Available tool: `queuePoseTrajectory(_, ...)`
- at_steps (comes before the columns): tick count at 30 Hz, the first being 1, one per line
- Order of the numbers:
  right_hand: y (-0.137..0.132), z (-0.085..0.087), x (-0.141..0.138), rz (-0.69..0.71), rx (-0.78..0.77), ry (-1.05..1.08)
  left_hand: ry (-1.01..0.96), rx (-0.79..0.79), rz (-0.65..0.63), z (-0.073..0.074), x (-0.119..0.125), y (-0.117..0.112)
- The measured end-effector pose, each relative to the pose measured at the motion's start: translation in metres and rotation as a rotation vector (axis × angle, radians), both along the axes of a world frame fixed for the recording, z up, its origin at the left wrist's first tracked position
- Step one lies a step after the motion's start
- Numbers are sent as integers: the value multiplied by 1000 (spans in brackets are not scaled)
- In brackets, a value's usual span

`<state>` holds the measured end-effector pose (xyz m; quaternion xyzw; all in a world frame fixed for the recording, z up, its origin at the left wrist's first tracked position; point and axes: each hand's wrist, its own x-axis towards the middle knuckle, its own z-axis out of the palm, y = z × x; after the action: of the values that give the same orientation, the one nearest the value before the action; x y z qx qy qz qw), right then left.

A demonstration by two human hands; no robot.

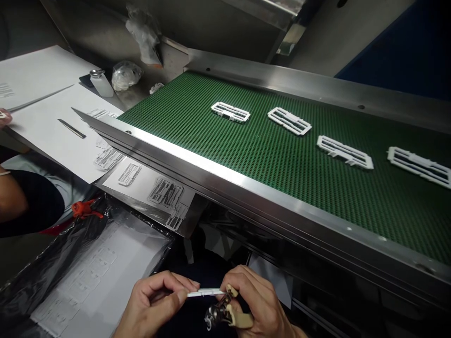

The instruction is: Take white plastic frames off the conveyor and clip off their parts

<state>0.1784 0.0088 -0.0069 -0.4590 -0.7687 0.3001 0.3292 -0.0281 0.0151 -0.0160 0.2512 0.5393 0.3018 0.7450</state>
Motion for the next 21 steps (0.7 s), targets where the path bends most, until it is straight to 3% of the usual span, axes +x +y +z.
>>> queuePoseTrajectory(14, 5, 7, 0, -9, -182, 46, 43, -145, 23, 9, 1, 2)
queuePoseTrajectory(21, 3, 11, 0, -60, -433, 10, 79, -188, 16, 8, 1, 4)
